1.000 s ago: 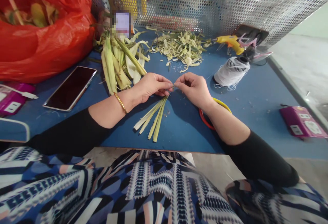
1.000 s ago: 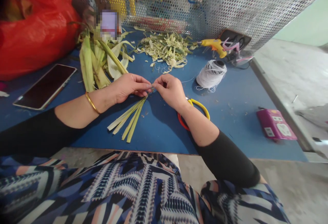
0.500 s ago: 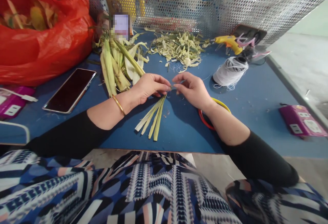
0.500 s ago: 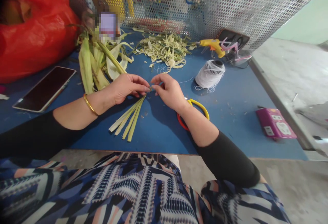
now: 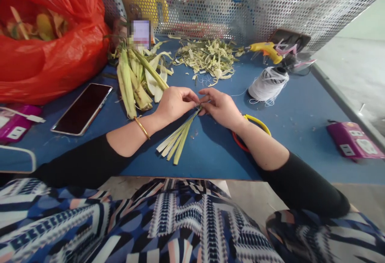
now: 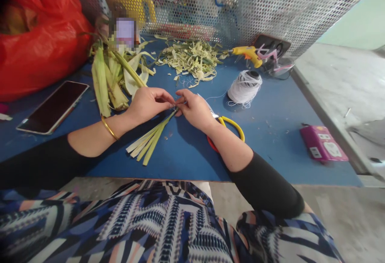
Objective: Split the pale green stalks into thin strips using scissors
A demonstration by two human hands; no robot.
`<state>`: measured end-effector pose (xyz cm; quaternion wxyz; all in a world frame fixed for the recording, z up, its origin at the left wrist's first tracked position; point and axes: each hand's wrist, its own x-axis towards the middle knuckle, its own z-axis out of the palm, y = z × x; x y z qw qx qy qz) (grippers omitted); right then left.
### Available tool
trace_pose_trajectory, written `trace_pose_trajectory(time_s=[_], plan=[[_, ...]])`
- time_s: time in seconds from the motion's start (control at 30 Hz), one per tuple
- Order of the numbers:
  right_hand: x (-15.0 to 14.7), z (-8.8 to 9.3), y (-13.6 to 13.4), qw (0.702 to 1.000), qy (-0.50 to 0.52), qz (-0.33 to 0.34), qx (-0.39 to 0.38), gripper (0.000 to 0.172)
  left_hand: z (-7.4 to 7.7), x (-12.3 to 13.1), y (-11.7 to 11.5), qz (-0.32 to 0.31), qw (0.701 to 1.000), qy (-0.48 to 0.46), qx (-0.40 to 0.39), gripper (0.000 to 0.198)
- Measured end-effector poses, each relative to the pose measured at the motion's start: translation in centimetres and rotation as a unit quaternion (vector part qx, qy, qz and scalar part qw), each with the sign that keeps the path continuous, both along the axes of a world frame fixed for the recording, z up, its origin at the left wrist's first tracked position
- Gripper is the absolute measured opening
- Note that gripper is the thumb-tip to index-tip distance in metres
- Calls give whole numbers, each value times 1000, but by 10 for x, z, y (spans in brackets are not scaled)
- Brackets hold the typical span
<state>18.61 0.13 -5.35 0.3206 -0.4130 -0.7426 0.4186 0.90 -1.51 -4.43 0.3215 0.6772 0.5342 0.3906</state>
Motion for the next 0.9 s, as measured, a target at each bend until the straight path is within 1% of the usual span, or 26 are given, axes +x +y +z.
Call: trace_pose_trajectory(time_s=[0.1, 0.23, 0.3, 0.4, 0.5, 0.57, 0.67, 0.77, 0.9], plan=[[-1, 0, 0, 1000, 2, -20, -9, 32, 1, 4, -6, 20, 995, 80, 60, 15], [-1, 0, 0, 999, 1, -29, -13, 27, 0, 7, -11, 18, 977, 172, 125, 18], [-1, -1, 1, 999, 1, -33, -15, 26, 0, 7, -12, 16, 963, 223, 153, 19], [-1, -2, 2, 999, 6, -32, -12, 25, -1, 7, -12, 13, 934, 298, 199, 20], [-1, -2, 2, 999, 4, -34, -6, 25, 0, 7, -12, 4, 912, 341, 229, 23], [-2, 0, 1, 999, -8, -39, -5, 26, 0, 6, -12, 3, 909, 341, 240, 24], [-3, 5, -2, 999, -22, -33, 1, 27, -1, 7, -12, 13, 916, 310, 252, 23], [-4, 8, -4, 999, -13, -29, -5, 27, -3, 7, -12, 19, 923, 280, 264, 21], [-3, 8, -3, 998, -3, -55, -32, 12, -3, 6, -11, 12, 930, 248, 273, 19]])
